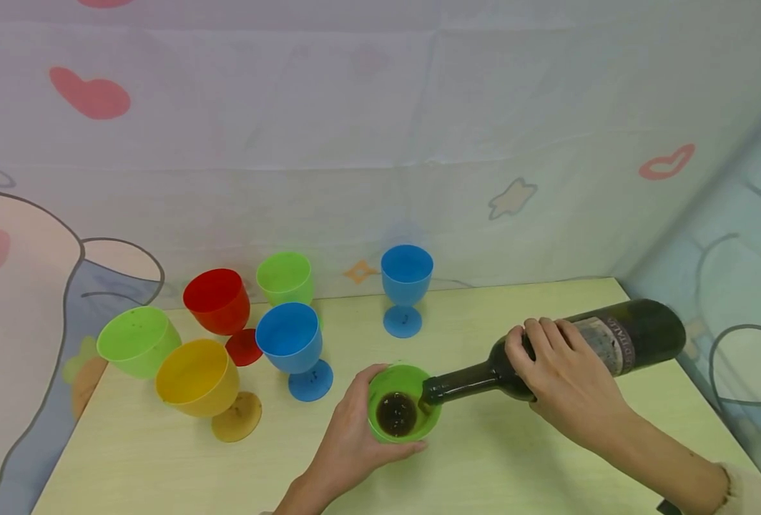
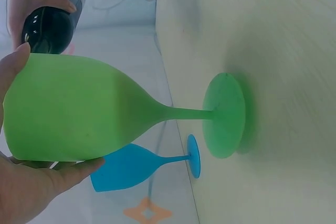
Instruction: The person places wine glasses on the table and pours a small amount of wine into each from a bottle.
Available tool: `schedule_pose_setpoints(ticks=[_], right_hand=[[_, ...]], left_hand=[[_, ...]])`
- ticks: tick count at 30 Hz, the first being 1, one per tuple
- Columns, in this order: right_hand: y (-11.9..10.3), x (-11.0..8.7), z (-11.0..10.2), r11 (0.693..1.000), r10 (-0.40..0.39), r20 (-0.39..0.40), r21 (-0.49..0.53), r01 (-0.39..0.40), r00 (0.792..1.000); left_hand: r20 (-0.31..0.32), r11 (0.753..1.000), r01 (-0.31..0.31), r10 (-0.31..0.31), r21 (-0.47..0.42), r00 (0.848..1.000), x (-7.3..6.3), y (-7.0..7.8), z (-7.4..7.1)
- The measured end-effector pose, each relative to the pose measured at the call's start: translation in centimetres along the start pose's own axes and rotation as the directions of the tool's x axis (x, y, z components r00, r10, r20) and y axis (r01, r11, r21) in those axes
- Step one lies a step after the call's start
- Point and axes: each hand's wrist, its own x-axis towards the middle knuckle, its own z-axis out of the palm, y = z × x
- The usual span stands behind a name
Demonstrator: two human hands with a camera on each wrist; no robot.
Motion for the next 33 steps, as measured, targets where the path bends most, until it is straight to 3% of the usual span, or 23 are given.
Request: schedule_pose_setpoints(ticks=[14,24,33], right_hand=[[-0.8,-0.7,0.7,0.996,0.067,0.036,0.052,-0.069,0.997],[-1.6,-1.4,1.8,0.982,0.139,0.154,0.105,-0.156,0.978],[-1.8,-1.6,2.5,0.973,0.16,0.154,0.141,-0.182,0.975]], left_hand=[[-0.006,1.0,0.008,-0.008,0.006,1.0,-0.1,-0.1,0.0],[0.008,0.999,0.016,-0.016,0.029,1.0,-0.2,-0.3,0.0],[0.003,0.999,-0.004,0.004,0.043,1.0,-0.2,-0.4,-0.3]])
